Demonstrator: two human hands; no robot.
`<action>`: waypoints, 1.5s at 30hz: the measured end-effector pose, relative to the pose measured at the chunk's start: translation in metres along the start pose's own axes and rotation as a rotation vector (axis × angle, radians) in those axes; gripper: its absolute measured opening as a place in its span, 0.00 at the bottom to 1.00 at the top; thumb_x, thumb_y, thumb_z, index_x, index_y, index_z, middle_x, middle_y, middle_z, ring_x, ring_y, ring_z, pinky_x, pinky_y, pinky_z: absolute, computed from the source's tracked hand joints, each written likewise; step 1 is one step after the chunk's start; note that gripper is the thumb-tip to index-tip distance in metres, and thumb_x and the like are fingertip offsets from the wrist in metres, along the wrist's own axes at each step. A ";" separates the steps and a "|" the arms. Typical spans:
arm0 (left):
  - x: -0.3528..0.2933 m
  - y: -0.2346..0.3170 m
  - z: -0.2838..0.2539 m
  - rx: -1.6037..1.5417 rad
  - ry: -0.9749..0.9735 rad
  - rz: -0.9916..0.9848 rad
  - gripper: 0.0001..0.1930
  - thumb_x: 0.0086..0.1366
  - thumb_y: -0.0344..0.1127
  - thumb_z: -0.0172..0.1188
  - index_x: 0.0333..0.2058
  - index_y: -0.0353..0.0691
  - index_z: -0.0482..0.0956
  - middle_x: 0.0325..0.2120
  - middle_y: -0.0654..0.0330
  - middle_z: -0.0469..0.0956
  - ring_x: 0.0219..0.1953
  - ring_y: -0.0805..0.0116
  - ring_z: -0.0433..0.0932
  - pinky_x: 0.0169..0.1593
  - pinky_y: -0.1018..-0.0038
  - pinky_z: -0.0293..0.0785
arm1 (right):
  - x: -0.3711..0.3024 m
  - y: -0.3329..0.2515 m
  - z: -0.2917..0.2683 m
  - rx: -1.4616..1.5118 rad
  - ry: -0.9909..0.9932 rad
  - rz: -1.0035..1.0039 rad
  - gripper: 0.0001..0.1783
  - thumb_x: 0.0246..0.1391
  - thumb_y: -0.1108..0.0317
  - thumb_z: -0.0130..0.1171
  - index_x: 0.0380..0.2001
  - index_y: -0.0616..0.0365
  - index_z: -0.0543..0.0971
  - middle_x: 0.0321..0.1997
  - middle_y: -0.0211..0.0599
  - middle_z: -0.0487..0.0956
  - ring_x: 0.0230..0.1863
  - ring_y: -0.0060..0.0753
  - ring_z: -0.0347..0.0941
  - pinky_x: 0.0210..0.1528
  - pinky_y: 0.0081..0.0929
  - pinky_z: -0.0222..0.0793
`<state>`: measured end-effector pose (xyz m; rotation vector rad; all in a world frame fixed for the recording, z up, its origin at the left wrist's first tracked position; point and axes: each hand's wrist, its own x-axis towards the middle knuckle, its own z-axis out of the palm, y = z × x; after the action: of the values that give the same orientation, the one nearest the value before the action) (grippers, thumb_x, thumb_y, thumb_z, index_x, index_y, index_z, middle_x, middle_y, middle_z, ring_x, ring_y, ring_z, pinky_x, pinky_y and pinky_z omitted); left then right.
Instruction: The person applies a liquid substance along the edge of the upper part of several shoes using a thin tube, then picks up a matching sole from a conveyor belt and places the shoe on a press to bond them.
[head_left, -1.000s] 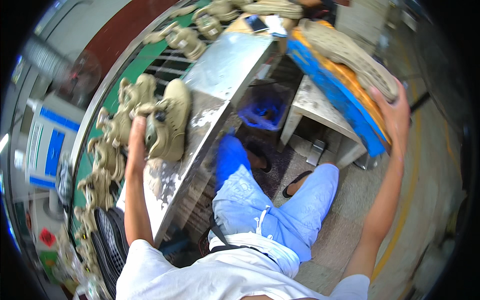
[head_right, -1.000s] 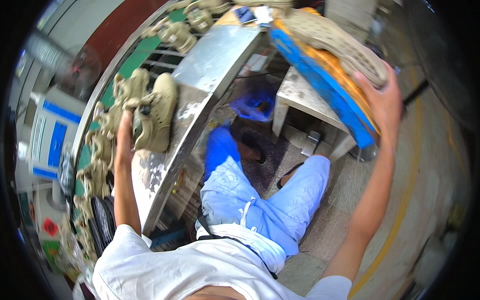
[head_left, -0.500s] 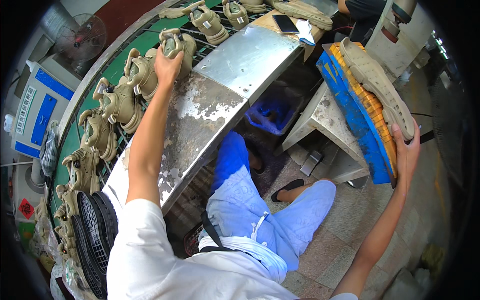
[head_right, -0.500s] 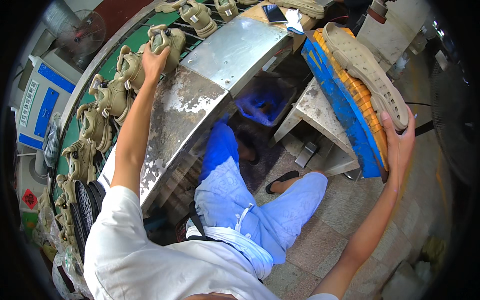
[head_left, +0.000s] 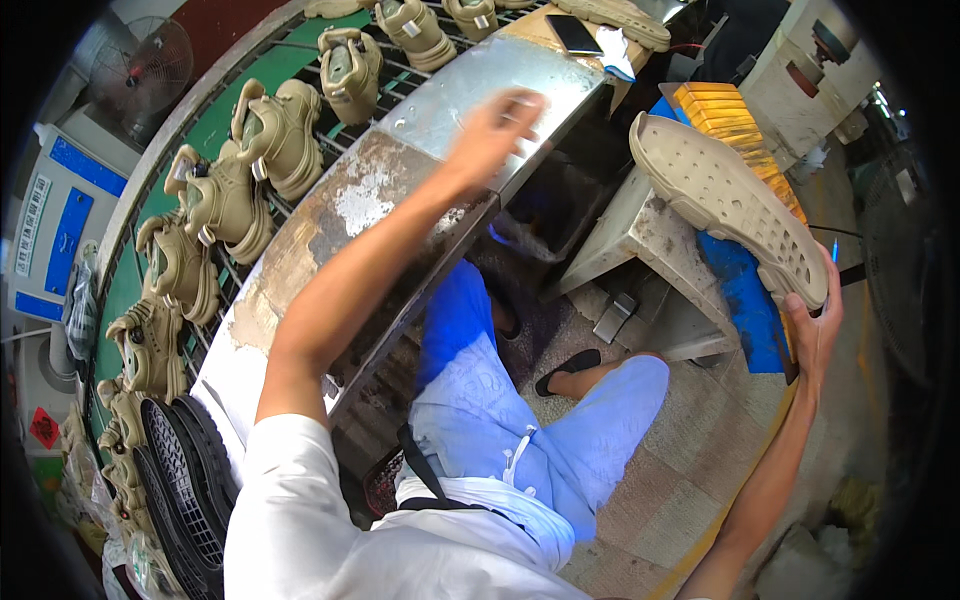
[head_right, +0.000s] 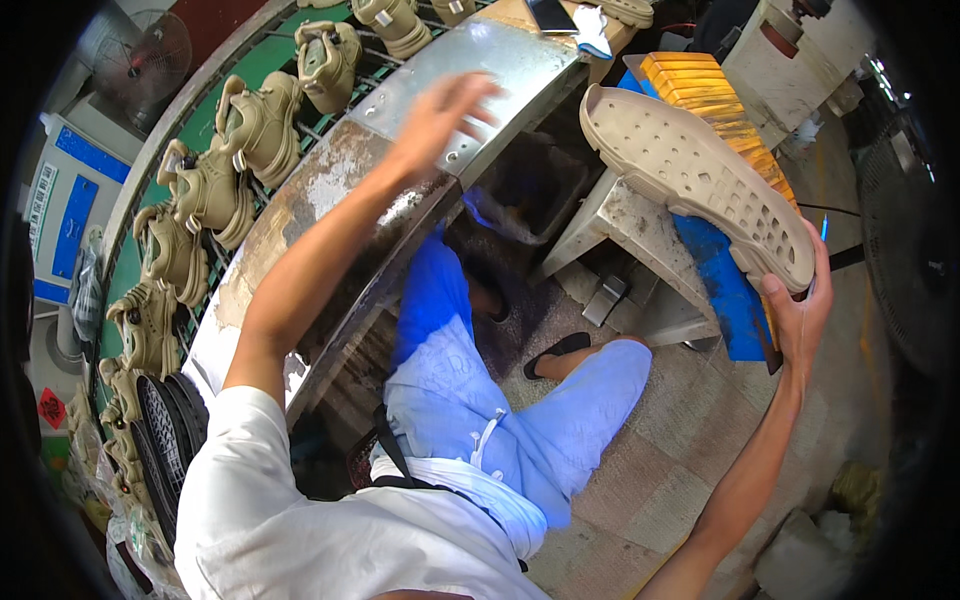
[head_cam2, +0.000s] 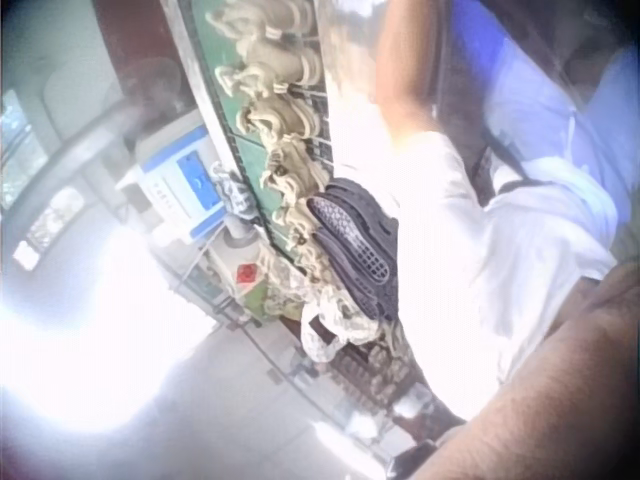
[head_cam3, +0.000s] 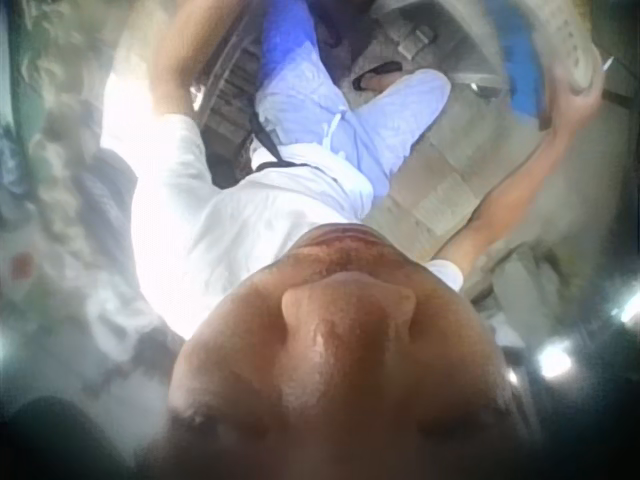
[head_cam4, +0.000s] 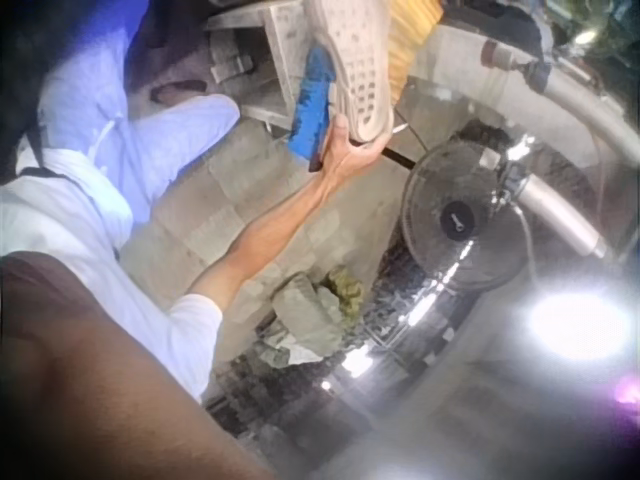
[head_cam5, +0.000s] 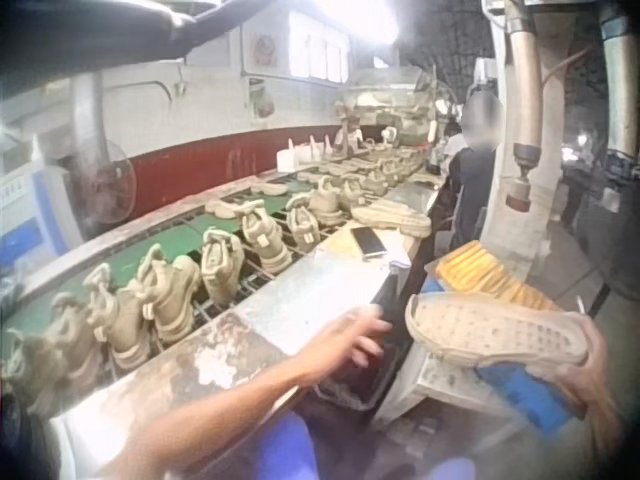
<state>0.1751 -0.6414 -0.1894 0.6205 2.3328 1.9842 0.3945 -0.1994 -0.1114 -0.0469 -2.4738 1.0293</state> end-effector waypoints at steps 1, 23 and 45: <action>-0.006 0.026 0.038 -0.299 -0.227 -0.094 0.35 0.78 0.60 0.52 0.66 0.31 0.69 0.47 0.50 0.83 0.41 0.64 0.84 0.40 0.72 0.81 | 0.000 0.005 -0.001 0.009 -0.002 -0.002 0.61 0.43 0.30 0.76 0.70 0.64 0.70 0.66 0.47 0.76 0.68 0.43 0.72 0.70 0.40 0.65; 0.017 0.019 -0.280 -0.322 0.924 0.220 0.39 0.75 0.49 0.63 0.64 0.16 0.60 0.61 0.33 0.71 0.52 0.47 0.84 0.51 0.63 0.85 | 0.004 0.006 0.008 0.051 -0.004 -0.084 0.27 0.71 0.57 0.59 0.64 0.65 0.76 0.67 0.45 0.79 0.71 0.40 0.72 0.76 0.38 0.60; -0.191 -0.047 -0.303 0.354 1.172 -0.304 0.42 0.54 0.46 0.80 0.61 0.28 0.74 0.56 0.48 0.81 0.54 0.57 0.81 0.60 0.64 0.75 | -0.001 0.007 0.008 -0.068 -0.020 -0.110 0.22 0.75 0.62 0.53 0.65 0.62 0.77 0.68 0.43 0.79 0.71 0.37 0.72 0.75 0.35 0.62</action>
<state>0.2570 -0.9921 -0.2213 -1.1974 3.0345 2.0363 0.3908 -0.1994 -0.1215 0.0776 -2.4986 0.9035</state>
